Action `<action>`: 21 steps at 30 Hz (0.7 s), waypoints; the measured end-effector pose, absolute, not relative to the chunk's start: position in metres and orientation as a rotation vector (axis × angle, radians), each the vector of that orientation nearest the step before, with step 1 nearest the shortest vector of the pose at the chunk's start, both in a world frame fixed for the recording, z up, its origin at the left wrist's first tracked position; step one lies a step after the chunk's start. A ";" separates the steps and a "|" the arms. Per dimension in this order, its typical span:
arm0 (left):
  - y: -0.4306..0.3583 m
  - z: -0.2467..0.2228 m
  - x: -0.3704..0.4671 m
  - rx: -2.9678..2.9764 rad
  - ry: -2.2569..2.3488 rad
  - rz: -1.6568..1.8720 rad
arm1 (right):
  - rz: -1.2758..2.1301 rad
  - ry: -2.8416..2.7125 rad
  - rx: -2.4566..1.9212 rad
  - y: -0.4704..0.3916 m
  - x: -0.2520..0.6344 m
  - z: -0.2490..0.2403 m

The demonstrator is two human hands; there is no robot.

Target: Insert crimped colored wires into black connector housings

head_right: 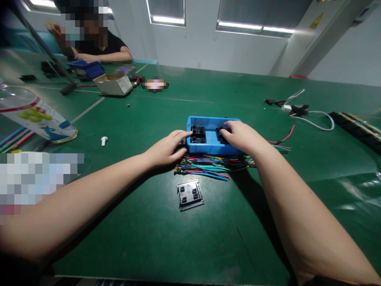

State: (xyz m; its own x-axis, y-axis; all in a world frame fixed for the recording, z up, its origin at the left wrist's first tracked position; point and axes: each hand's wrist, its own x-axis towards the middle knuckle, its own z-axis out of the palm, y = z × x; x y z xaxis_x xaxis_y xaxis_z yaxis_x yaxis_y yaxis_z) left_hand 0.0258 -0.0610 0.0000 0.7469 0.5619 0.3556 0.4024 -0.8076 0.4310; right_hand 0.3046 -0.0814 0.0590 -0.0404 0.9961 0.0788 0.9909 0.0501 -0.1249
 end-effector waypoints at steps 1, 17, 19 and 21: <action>-0.061 0.000 0.026 2.620 0.744 0.684 | 0.081 -2.170 -2.083 -0.081 0.303 0.057; -0.060 -0.002 0.025 2.573 0.662 0.685 | 0.170 -2.191 -2.124 -0.079 0.302 0.050; -0.061 -0.001 0.025 2.567 0.665 0.689 | 0.191 -2.141 -2.125 -0.080 0.302 0.050; -0.062 0.000 0.025 2.570 0.682 0.691 | 0.199 -2.129 -2.108 -0.080 0.302 0.049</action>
State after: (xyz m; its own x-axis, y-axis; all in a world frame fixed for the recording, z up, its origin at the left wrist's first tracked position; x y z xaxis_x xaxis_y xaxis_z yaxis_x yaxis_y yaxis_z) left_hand 0.0250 -0.0619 0.0005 0.7600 0.5431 0.3570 0.3496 -0.8046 0.4799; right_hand 0.3017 -0.0800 0.0493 -0.0090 0.9999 0.0053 0.9816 0.0098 -0.1909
